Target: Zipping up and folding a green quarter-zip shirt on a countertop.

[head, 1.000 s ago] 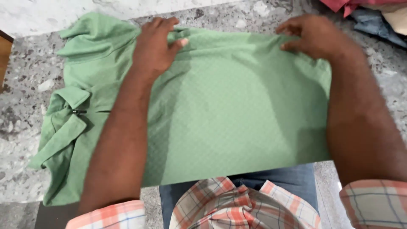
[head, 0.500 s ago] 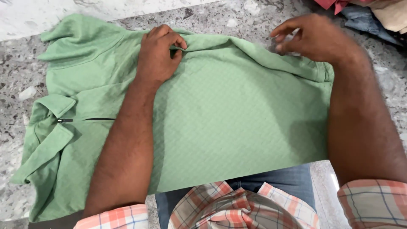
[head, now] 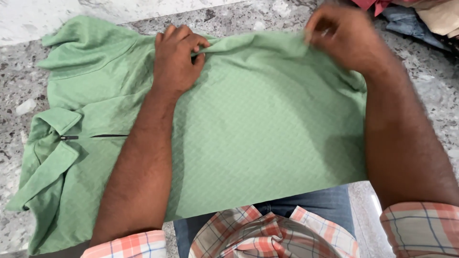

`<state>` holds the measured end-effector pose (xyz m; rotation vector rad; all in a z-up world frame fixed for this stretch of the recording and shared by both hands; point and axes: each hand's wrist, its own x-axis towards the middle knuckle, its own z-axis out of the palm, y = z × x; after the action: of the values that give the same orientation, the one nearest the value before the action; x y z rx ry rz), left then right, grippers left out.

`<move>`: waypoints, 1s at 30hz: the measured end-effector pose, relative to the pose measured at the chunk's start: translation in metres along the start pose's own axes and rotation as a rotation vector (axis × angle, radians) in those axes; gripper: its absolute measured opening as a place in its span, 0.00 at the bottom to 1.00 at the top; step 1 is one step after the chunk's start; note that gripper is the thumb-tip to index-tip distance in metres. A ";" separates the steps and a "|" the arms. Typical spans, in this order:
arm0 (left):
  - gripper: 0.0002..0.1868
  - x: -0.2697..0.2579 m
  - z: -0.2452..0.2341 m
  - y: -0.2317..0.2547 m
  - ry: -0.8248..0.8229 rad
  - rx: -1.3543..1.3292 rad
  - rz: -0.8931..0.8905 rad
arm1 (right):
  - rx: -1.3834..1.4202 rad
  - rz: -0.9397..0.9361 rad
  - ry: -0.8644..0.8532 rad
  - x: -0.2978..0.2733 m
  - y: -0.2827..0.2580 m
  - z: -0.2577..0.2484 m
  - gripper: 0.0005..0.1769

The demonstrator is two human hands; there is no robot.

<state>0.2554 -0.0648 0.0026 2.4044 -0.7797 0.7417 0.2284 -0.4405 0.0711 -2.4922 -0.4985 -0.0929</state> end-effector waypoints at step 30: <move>0.08 0.008 0.023 -0.028 -0.041 -0.168 -0.243 | -0.488 0.435 -0.101 -0.010 0.094 -0.040 0.29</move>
<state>0.2868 -0.0613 -0.0170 2.3143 -0.5298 0.5107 0.2558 -0.5373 0.0519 -3.0342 0.0504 0.0963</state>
